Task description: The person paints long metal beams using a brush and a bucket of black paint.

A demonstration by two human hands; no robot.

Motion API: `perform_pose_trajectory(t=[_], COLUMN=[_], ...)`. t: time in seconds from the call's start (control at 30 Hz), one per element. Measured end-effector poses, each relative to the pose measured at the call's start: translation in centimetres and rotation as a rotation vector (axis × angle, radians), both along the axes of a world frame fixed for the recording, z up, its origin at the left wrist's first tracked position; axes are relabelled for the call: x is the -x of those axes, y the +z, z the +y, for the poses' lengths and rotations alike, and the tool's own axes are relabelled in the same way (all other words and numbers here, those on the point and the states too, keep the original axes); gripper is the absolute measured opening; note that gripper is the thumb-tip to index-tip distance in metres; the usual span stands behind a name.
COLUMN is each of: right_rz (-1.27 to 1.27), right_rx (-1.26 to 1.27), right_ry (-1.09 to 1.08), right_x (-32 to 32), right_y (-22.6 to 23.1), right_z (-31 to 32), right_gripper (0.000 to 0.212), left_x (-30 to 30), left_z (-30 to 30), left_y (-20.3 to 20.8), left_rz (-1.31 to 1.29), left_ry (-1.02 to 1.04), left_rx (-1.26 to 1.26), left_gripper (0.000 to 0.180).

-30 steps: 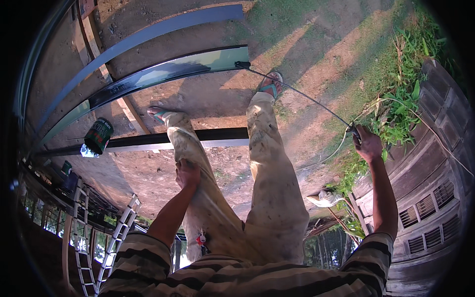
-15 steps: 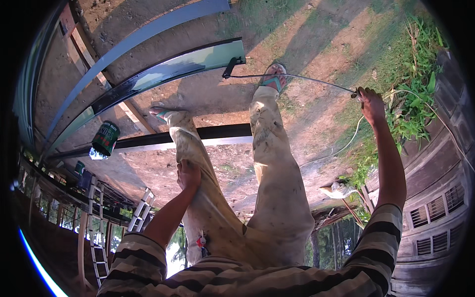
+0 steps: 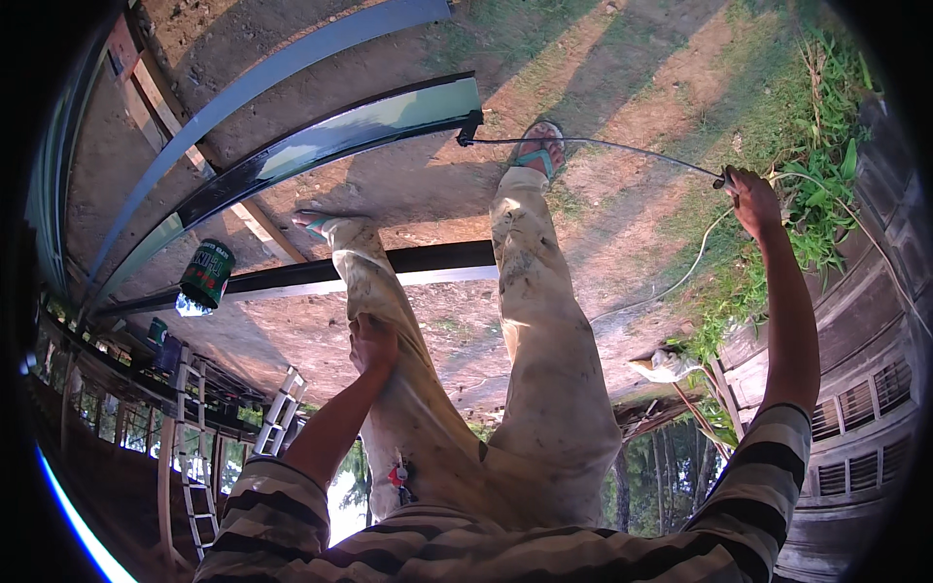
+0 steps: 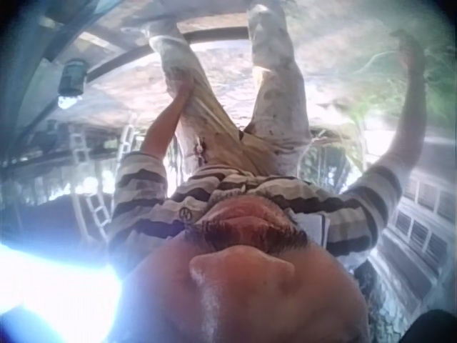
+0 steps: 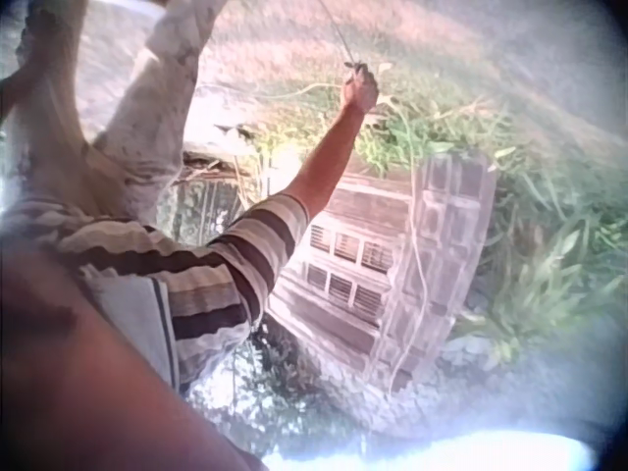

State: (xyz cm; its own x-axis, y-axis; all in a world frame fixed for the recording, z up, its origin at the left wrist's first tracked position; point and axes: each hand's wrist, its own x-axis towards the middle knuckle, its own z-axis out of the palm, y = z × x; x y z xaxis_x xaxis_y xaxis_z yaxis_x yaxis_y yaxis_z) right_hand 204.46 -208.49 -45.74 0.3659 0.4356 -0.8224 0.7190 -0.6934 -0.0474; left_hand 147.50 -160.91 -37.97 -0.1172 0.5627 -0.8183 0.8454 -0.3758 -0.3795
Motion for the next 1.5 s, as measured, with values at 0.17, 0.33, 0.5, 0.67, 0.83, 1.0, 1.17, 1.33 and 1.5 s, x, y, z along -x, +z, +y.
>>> perform_pose_trajectory(t=[0.17,0.33,0.5,0.67,0.83,1.0,1.17,1.33,1.5], right_rz=[0.033,0.052,0.019,-0.044,-0.035,0.010,-0.005,-0.002,0.054], right_rx=[-0.239,-0.099,-0.148,-0.096,-0.142,-0.155,-0.163,-0.231,-0.260], right_ry=[0.057,0.093,0.028,-0.009,-0.048,-0.054,-0.064,-0.032,-0.027], right_x=[4.3,8.4,3.4,-1.2,-1.6,0.4,1.1,1.0,2.3], right_y=[-4.5,-7.3,-3.4,2.6,4.6,3.4,3.7,4.7,2.4], right_z=[4.6,11.9,2.9,-5.3,-5.2,-2.8,-1.7,-2.4,2.8], right_gripper=[0.042,0.048,0.036,0.042,0.043,0.040,0.038,0.039,0.035], left_x=[-0.7,0.0,0.3,0.7,1.1,1.4,1.4,1.6,1.8], left_z=[0.2,0.0,0.2,0.4,0.5,0.5,0.7,0.9,1.1], left_y=[-0.1,-0.1,-0.1,-0.2,-0.1,-0.2,-0.1,-0.1,0.1], left_rz=[0.030,0.006,0.014,-0.004,-0.019,-0.027,0.003,0.004,-0.021], left_ry=[0.017,0.007,0.030,0.022,0.052,0.048,0.066,0.072,0.080], left_rx=[0.004,0.010,0.019,0.008,0.009,0.015,0.032,0.030,0.026], left_gripper=[0.053,0.054,0.055,0.055,0.056,0.059,0.061,0.061,0.059])
